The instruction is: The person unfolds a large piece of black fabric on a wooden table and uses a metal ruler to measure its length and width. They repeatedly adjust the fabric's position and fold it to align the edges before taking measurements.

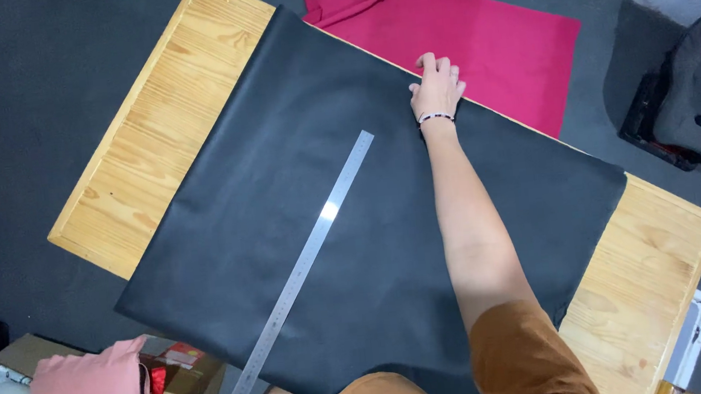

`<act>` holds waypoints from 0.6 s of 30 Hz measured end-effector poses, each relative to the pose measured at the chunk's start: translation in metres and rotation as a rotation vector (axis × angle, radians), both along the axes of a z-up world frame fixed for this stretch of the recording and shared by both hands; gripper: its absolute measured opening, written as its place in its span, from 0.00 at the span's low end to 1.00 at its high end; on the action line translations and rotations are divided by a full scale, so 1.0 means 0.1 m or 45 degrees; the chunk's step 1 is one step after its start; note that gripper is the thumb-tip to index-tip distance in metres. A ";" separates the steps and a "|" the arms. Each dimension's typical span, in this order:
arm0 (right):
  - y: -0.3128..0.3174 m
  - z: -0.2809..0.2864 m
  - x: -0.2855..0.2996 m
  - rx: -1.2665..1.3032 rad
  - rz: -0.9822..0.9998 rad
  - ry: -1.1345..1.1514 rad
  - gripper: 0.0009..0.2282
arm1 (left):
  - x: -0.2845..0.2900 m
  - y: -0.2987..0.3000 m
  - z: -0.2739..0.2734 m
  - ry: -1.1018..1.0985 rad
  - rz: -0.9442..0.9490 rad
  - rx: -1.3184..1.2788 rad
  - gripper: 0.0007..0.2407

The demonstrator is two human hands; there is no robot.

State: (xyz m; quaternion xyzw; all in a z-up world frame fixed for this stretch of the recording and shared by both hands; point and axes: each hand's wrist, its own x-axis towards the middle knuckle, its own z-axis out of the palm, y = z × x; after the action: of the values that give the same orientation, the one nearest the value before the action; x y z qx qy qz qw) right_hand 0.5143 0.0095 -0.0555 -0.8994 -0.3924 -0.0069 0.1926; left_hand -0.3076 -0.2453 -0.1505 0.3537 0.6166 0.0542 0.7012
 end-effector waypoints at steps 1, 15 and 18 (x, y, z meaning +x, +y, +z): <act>0.01 -0.16 0.05 -0.003 0.006 0.000 0.20 | 0.06 0.00 0.00 0.000 0.006 -0.003 0.08; -0.14 0.05 -0.19 0.030 0.232 0.386 0.21 | 2.08 0.84 1.61 0.551 -0.405 0.091 0.04; -0.11 -0.44 0.01 0.156 0.327 0.183 0.15 | 2.12 0.83 1.40 0.567 -0.406 0.199 0.03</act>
State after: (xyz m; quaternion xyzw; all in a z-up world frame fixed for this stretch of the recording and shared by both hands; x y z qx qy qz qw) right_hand 0.5148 -0.0012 -0.0993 -0.8266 -0.4881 0.0581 0.2742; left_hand -0.0960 -0.1621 -0.0108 0.5025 0.6861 -0.0884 0.5187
